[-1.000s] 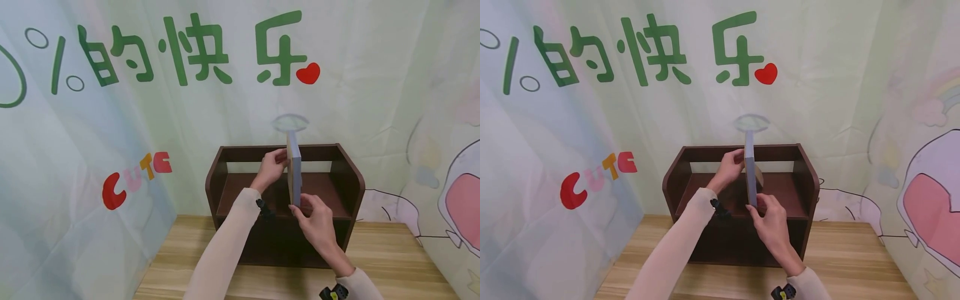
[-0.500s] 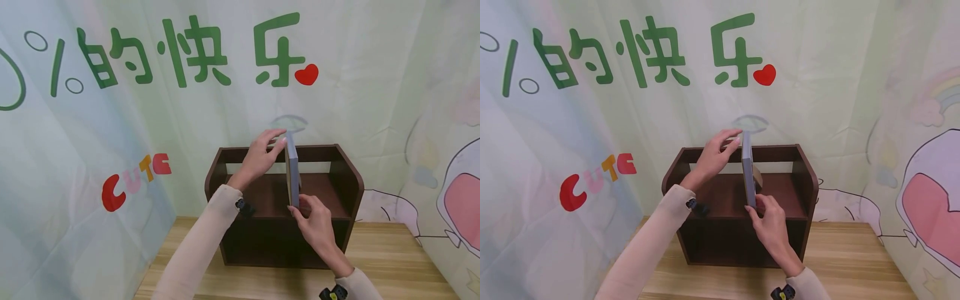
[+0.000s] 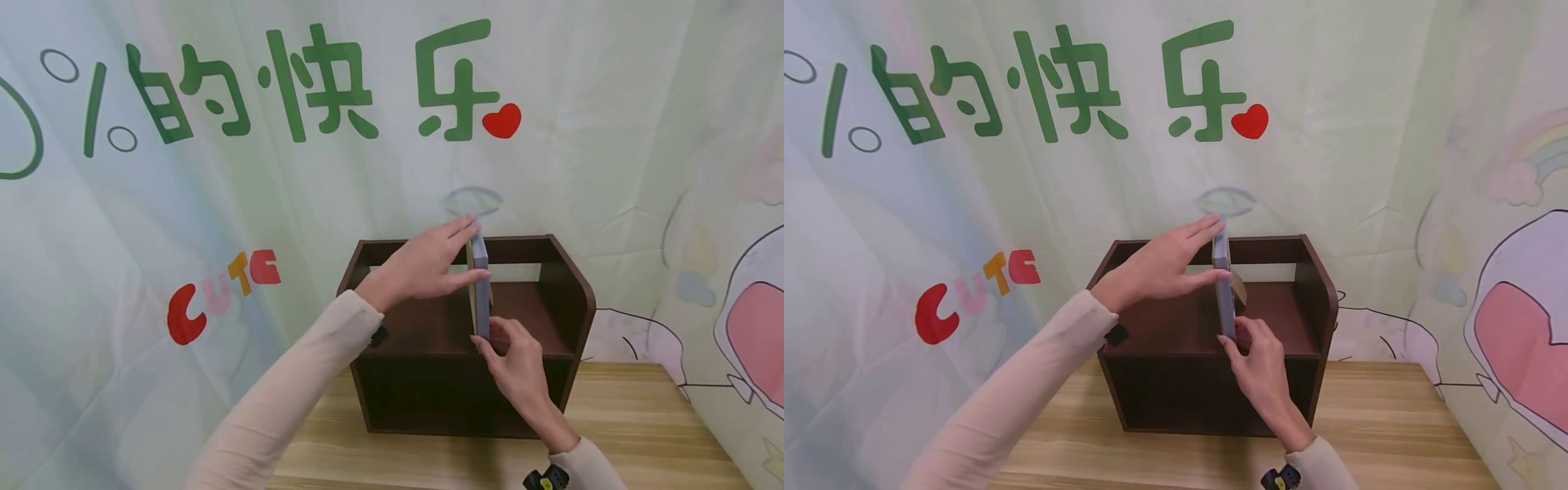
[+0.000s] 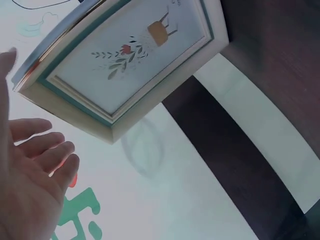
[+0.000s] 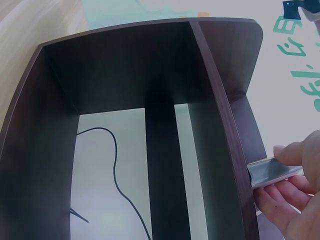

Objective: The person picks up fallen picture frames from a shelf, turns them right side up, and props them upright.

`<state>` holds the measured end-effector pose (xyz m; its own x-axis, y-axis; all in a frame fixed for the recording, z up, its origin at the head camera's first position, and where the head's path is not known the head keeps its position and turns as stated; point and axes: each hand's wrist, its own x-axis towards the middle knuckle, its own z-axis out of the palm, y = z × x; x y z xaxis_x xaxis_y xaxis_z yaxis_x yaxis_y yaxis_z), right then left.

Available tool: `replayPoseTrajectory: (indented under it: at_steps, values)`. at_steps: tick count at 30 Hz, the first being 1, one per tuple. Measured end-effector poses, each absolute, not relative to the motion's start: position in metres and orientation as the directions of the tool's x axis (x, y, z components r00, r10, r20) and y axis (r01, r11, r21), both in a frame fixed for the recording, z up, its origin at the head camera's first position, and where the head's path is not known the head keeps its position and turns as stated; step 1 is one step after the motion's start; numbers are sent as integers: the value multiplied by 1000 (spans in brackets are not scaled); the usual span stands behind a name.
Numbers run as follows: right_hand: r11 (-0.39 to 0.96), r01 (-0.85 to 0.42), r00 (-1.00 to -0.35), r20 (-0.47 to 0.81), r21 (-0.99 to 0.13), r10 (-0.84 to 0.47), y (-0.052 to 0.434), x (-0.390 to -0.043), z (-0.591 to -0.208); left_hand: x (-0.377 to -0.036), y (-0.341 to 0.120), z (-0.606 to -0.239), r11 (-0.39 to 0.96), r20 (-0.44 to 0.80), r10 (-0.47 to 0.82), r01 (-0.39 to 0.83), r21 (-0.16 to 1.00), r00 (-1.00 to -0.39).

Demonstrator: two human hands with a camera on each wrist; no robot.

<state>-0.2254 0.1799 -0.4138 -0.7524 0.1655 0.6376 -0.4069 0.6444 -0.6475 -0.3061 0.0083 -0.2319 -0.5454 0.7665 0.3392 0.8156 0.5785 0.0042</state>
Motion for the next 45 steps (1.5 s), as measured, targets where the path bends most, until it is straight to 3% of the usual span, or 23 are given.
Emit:
replayPoseTrajectory:
  at_steps: [13, 26, 38, 45]
  values:
    - [659, -444, -722, 678, -606, 136, 181, -227, -418, -310, 11, -247, 529, 357, 798, 848, -28, -486]
    - [673, -590, -530, 843, -445, 92, 198, -237, -397, -311, 9, -250, 513, 378, 789, 858, 30, -485]
    - [741, -548, -503, 861, -389, 80, 212, -261, -387, -312, 14, -251, 512, 375, 793, 859, 19, -481]
    - [750, -542, -571, 821, -378, 1, 211, -275, -386, -310, 13, -250, 525, 368, 783, 850, 39, -501]
